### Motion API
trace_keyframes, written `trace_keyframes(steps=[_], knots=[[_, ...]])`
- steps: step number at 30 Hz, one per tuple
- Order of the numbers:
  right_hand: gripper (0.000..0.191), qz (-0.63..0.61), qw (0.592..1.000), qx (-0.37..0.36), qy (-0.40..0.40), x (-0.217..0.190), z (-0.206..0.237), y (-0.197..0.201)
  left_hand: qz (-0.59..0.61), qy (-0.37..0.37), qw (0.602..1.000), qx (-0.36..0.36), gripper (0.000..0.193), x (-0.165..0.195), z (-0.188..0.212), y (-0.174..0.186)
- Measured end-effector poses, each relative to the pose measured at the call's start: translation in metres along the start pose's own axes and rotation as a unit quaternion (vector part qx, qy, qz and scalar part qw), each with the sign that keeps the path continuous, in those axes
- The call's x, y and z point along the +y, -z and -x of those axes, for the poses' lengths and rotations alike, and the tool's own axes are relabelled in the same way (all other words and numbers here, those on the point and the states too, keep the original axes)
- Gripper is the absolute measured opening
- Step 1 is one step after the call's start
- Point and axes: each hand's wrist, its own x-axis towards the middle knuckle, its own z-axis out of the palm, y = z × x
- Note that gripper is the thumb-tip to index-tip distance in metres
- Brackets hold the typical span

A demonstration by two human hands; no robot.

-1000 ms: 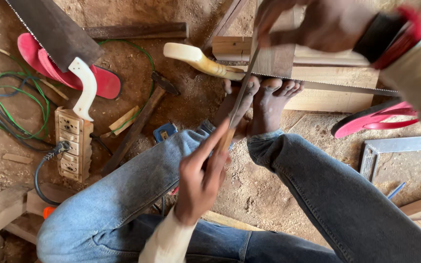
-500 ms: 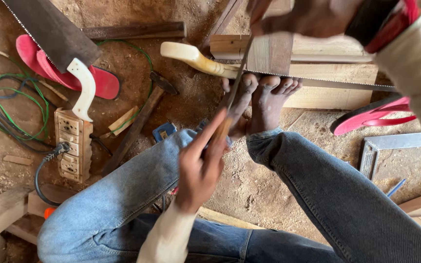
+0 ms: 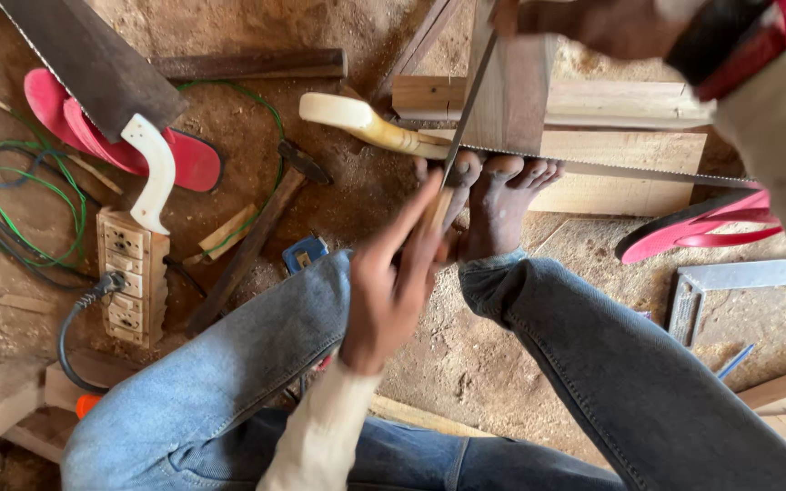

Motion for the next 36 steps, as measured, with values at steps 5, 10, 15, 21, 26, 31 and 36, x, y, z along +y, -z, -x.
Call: trace_keyframes(steps=[5, 10, 15, 21, 26, 31, 36], knots=[[0.092, 0.05, 0.998, 0.033, -0.023, 0.011, 0.013, -0.029, -0.002, 0.129, 0.991, -0.025, 0.046, 0.023, 0.067, 0.029], [0.092, 0.067, 0.997, 0.031, -0.025, 0.009, 0.009, -0.018, -0.007, 0.051, 0.999, -0.012, 0.041, -0.01, 0.036, 0.004], [0.111, -0.106, 0.994, -0.03, -0.008, -0.006, 0.005, 0.015, -0.002, 0.03, 0.999, -0.014, 0.042, -0.014, -0.011, -0.013], [0.105, 0.046, 0.999, 0.008, -0.024, 0.012, 0.012, -0.022, 0.017, 0.106, 0.994, -0.016, 0.043, 0.026, 0.054, 0.023], [0.106, 0.026, 0.999, -0.013, -0.031, 0.011, 0.02, -0.02, 0.019, 0.089, 0.996, -0.022, 0.044, 0.002, 0.053, 0.013], [0.113, -0.058, 0.998, -0.012, 0.0, -0.004, 0.009, 0.01, -0.008, 0.033, 0.999, -0.012, 0.041, -0.028, 0.003, -0.01], [0.103, 0.015, 1.0, 0.004, -0.015, 0.002, 0.005, -0.011, 0.008, 0.117, 0.993, -0.009, 0.042, 0.021, 0.039, 0.013]])
